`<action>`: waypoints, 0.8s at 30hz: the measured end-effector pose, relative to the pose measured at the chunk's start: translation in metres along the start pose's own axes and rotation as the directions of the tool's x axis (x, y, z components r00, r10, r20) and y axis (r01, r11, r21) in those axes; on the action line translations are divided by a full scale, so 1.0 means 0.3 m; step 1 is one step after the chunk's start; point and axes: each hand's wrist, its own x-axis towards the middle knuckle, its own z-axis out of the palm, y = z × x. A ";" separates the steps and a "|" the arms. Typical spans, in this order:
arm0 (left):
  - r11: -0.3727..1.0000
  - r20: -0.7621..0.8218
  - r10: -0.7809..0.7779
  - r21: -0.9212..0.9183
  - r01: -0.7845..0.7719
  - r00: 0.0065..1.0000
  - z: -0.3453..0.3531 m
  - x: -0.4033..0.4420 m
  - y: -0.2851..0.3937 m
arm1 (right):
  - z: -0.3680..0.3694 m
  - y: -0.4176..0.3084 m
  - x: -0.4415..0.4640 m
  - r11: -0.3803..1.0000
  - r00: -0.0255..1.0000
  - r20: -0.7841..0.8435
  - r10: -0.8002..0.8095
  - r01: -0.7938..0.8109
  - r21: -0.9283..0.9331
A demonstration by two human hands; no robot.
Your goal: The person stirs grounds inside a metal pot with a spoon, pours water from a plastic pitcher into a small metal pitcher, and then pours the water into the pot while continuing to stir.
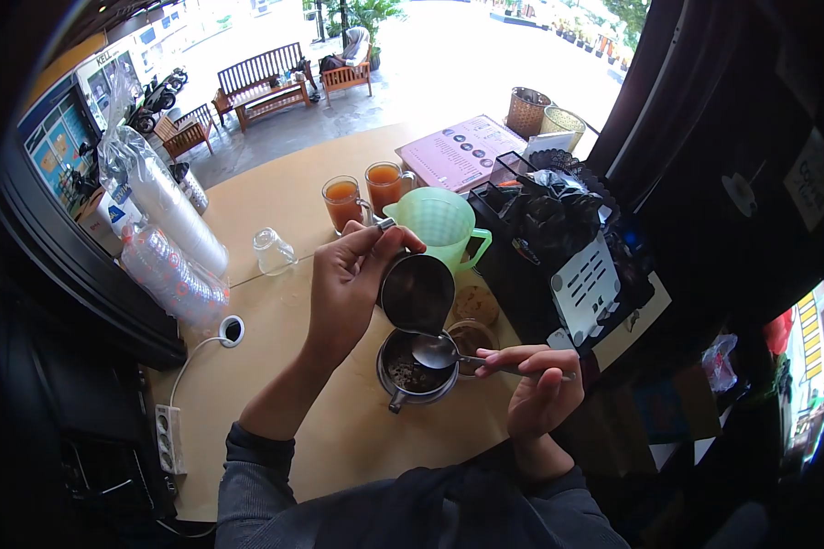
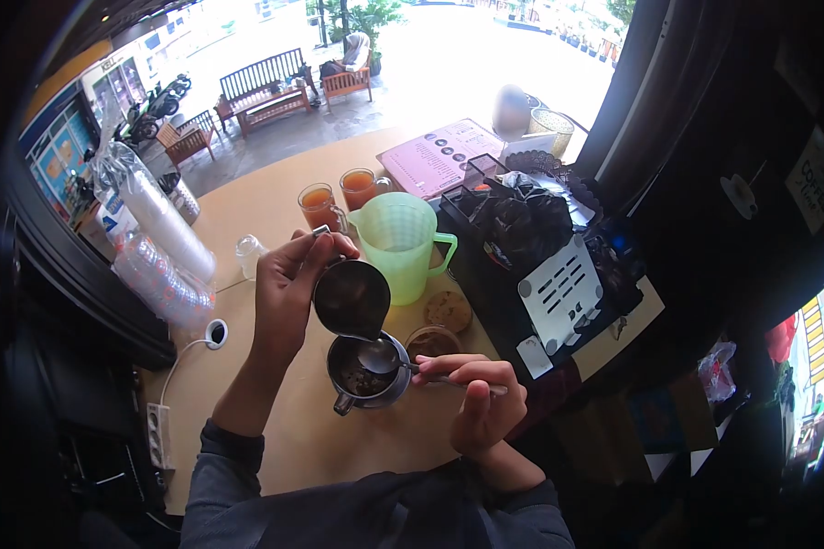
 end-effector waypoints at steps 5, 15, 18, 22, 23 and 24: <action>0.998 0.030 0.029 0.058 -0.031 0.999 0.006 0.002 0.009 | -0.004 -0.004 0.006 0.999 1.000 0.002 0.024 -0.024 0.027; 0.993 0.033 -0.060 -0.098 0.063 0.998 0.003 0.000 0.024 | -0.013 0.003 0.020 1.000 0.999 0.050 0.004 -0.003 -0.007; 0.998 0.047 -0.043 -0.049 0.045 0.998 -0.008 -0.001 0.023 | -0.021 0.020 0.050 0.993 0.971 0.213 -0.112 0.120 -0.022; 0.992 0.036 -0.052 -0.113 0.056 0.998 -0.010 -0.002 0.027 | -0.009 0.017 0.138 0.947 0.861 0.430 -0.270 0.318 -0.041; 0.993 0.039 -0.056 -0.099 0.060 0.998 -0.013 -0.004 0.028 | -0.017 0.021 0.163 0.925 0.789 0.524 -0.319 0.380 -0.010; 0.994 0.040 -0.060 -0.084 0.063 0.997 -0.016 -0.004 0.028 | -0.026 0.021 0.181 0.899 0.704 0.611 -0.363 0.437 0.030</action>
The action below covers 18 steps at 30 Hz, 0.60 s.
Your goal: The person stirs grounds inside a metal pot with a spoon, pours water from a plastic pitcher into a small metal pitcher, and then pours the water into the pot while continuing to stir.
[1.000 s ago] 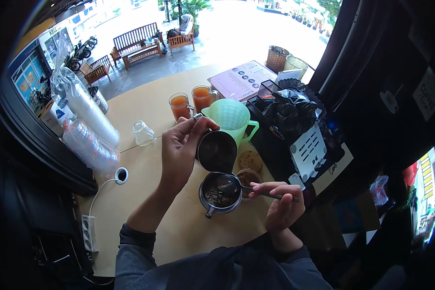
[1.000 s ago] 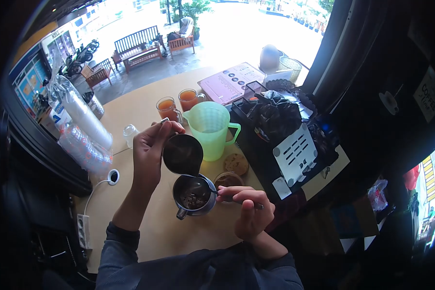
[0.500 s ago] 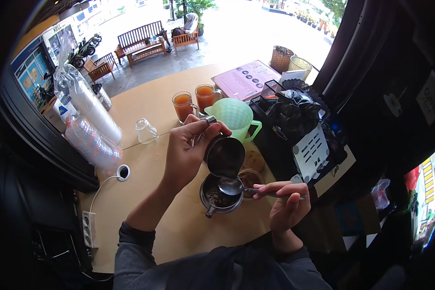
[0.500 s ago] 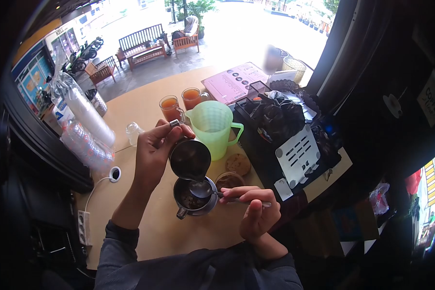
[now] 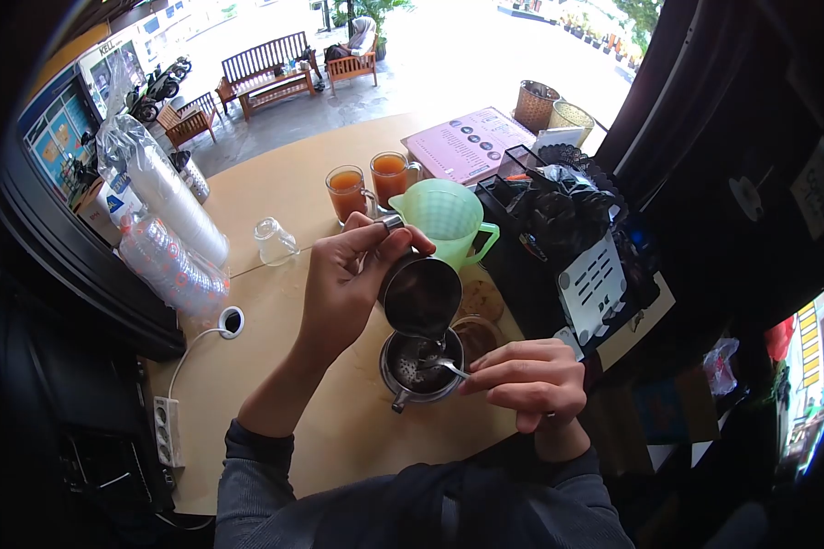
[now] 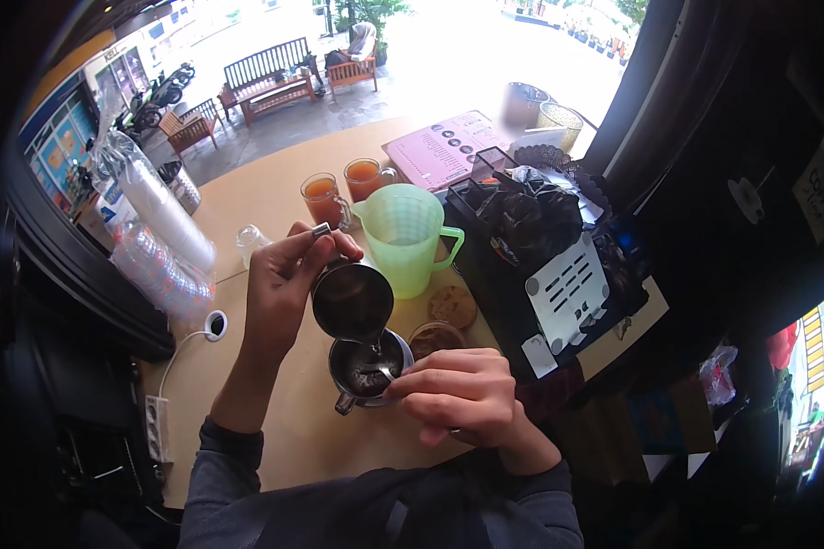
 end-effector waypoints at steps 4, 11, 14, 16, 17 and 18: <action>1.000 0.000 -0.007 -0.009 0.007 1.000 -0.001 -0.001 0.002 | -0.040 -0.007 0.028 0.999 0.987 0.155 0.037 -0.037 0.001; 0.999 -0.015 -0.006 0.044 0.007 1.000 0.008 -0.001 0.010 | -0.002 0.010 0.025 0.948 0.975 0.003 0.224 -0.219 0.233; 1.000 -0.023 0.004 0.024 -0.004 1.000 0.012 0.000 0.001 | 0.001 0.008 0.014 0.948 0.962 -0.134 0.239 -0.201 0.248; 1.000 -0.035 0.005 -0.004 -0.005 0.999 0.012 -0.001 -0.001 | 0.002 0.008 0.010 0.949 0.959 -0.150 0.242 -0.202 0.242; 1.000 -0.039 0.011 0.000 -0.011 0.999 0.011 -0.001 0.000 | 0.001 0.009 0.009 0.953 0.959 -0.148 0.241 -0.205 0.225; 1.000 -0.043 0.017 0.005 -0.017 0.999 0.010 0.001 0.001 | 0.000 0.009 0.007 0.956 0.960 -0.147 0.240 -0.207 0.207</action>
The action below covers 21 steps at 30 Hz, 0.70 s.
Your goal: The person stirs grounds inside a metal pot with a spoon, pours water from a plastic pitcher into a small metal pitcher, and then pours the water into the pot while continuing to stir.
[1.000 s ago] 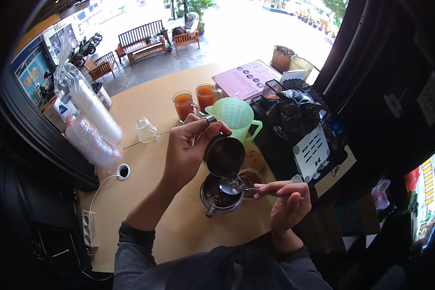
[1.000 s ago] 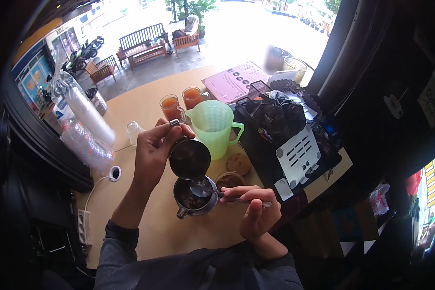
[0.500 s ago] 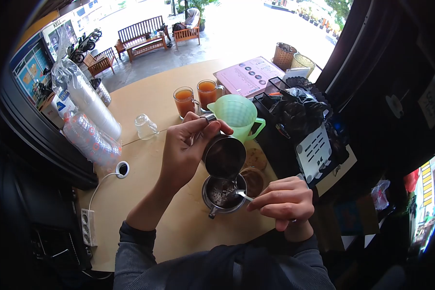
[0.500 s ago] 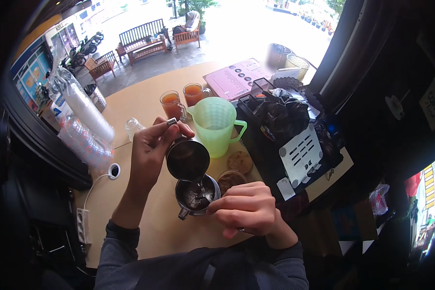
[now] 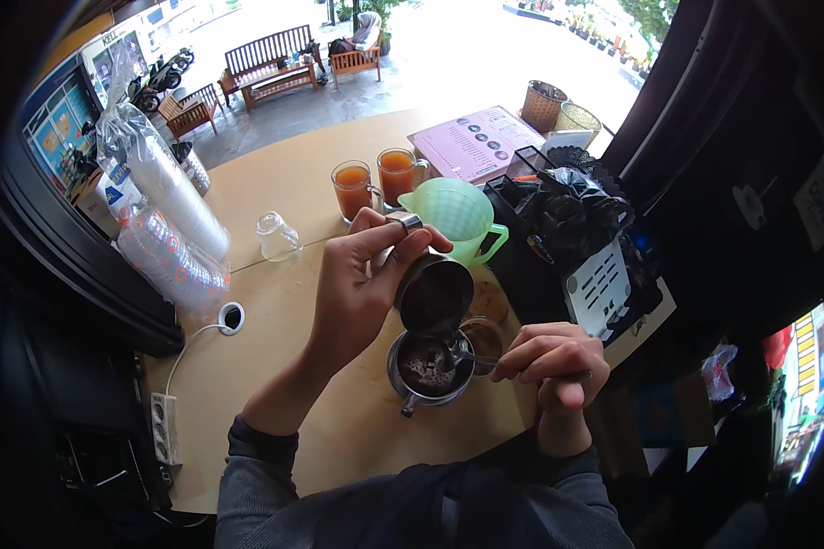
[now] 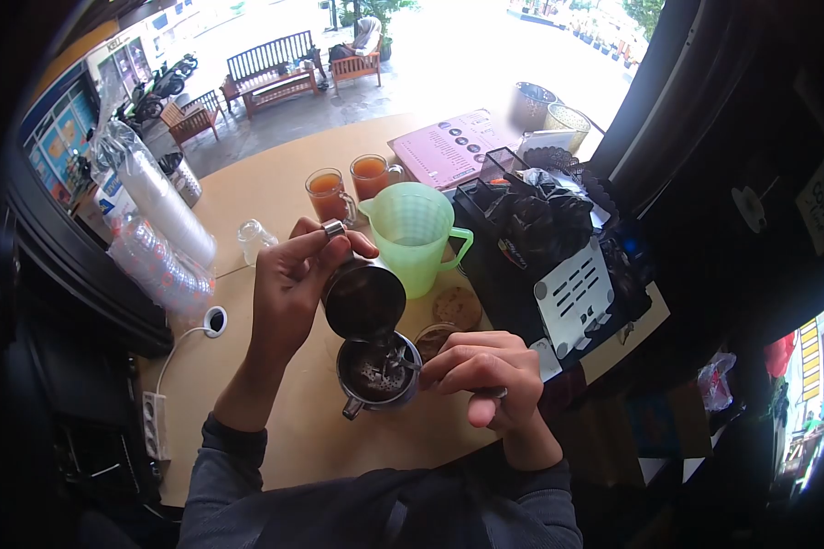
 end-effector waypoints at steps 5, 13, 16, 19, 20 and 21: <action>0.997 -0.032 -0.006 0.079 0.008 0.999 -0.025 0.003 0.002 | 0.003 0.000 -0.011 0.988 0.992 0.067 -0.106 0.113 -0.104; 0.980 -0.068 -0.152 -0.143 0.141 0.986 -0.083 -0.008 -0.049 | 0.095 -0.026 -0.087 0.804 0.884 0.361 -0.296 0.435 -0.406; 0.953 -0.046 -0.159 -0.269 0.141 0.986 -0.094 -0.011 -0.072 | 0.059 0.003 -0.114 0.869 0.905 0.325 -0.273 0.378 -0.321; 0.939 -0.032 -0.200 -0.292 0.182 0.979 -0.100 -0.011 -0.085 | 0.038 -0.004 -0.118 0.931 0.946 0.229 -0.228 0.281 -0.234; 0.944 -0.048 -0.194 -0.282 0.173 0.980 -0.099 -0.011 -0.088 | 0.030 -0.005 -0.119 0.959 0.969 0.148 -0.199 0.223 -0.173; 0.948 -0.064 -0.188 -0.273 0.164 0.980 -0.099 -0.010 -0.092 | 0.019 -0.019 -0.124 0.976 0.986 0.103 -0.131 0.146 -0.159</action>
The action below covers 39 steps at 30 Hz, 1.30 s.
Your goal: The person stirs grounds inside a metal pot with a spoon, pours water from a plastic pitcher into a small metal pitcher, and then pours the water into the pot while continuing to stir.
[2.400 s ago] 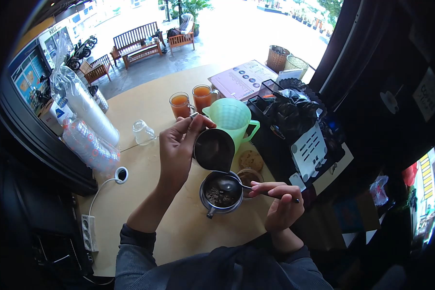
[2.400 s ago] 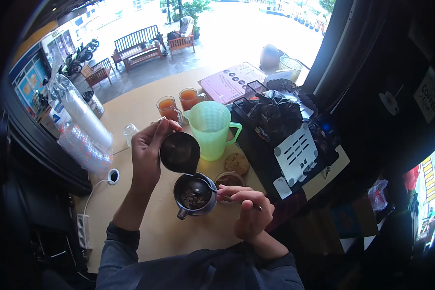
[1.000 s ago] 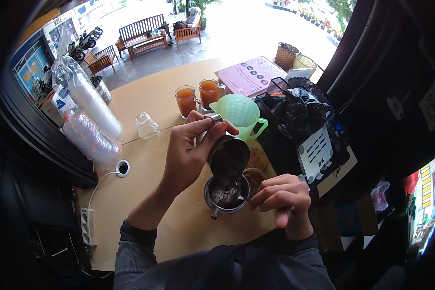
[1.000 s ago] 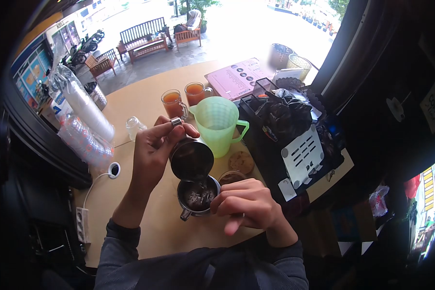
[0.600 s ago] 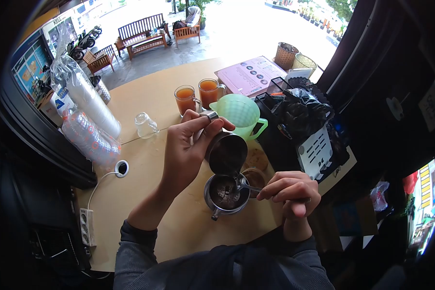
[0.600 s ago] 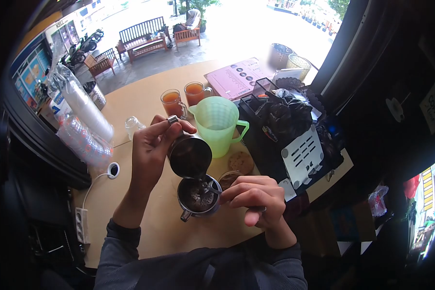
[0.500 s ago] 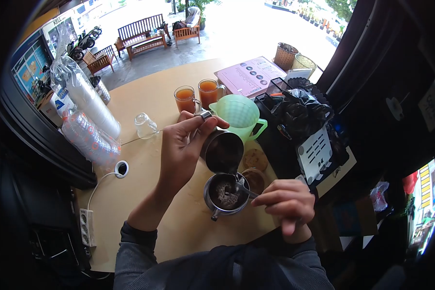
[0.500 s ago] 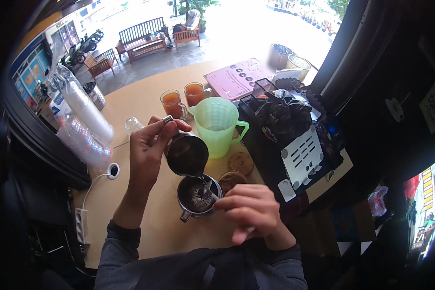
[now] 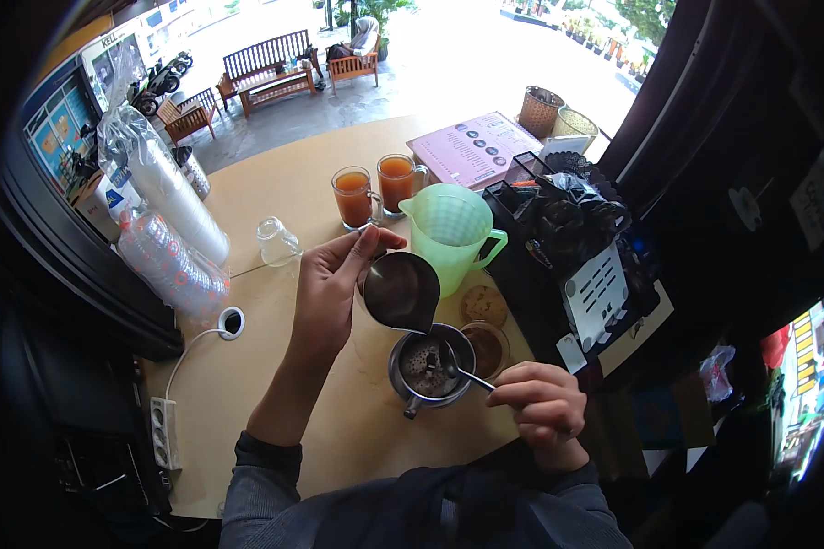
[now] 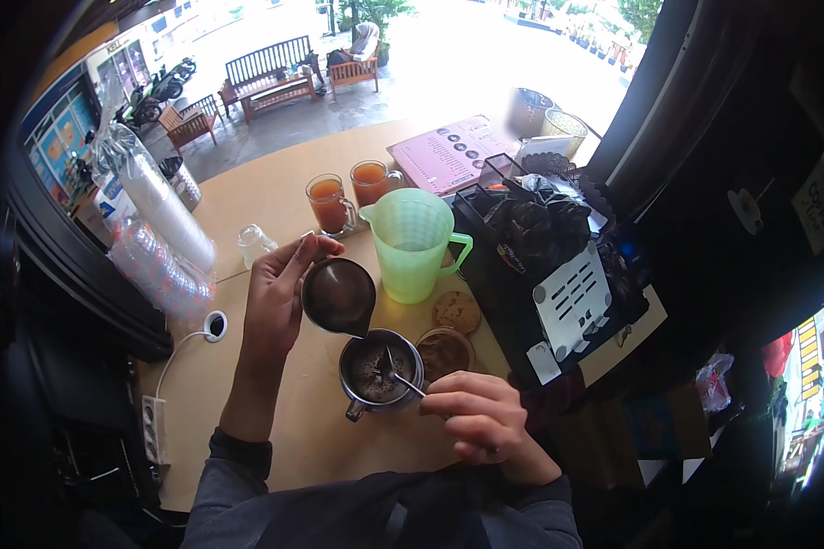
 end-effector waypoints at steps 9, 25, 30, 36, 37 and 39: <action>0.988 -0.092 -0.120 -0.112 0.109 0.989 -0.101 0.010 -0.106 | 0.048 0.022 0.051 0.982 0.997 -0.037 0.071 -0.077 -0.175; 0.944 -0.107 -0.311 -0.154 0.293 0.944 -0.362 0.005 -0.483 | 0.054 0.048 0.040 0.967 0.953 -0.164 0.256 -0.251 0.048; 0.939 -0.087 -0.327 -0.142 0.313 0.941 -0.357 0.005 -0.479 | 0.045 0.031 0.022 0.986 0.971 -0.181 0.157 -0.143 0.085; 0.950 -0.270 -0.312 -0.081 0.302 0.911 -0.323 -0.009 -0.485 | 0.033 -0.024 0.044 0.988 0.989 -0.129 -0.077 0.059 -0.141; 0.968 -0.402 -0.154 0.120 0.219 0.903 -0.339 -0.020 -0.515 | 0.029 -0.033 0.053 0.972 0.988 -0.083 -0.130 0.110 -0.205; 0.933 -0.488 0.028 0.326 0.153 0.872 -0.316 -0.043 -0.498 | 0.035 -0.027 0.077 0.970 0.987 -0.053 -0.149 0.135 -0.203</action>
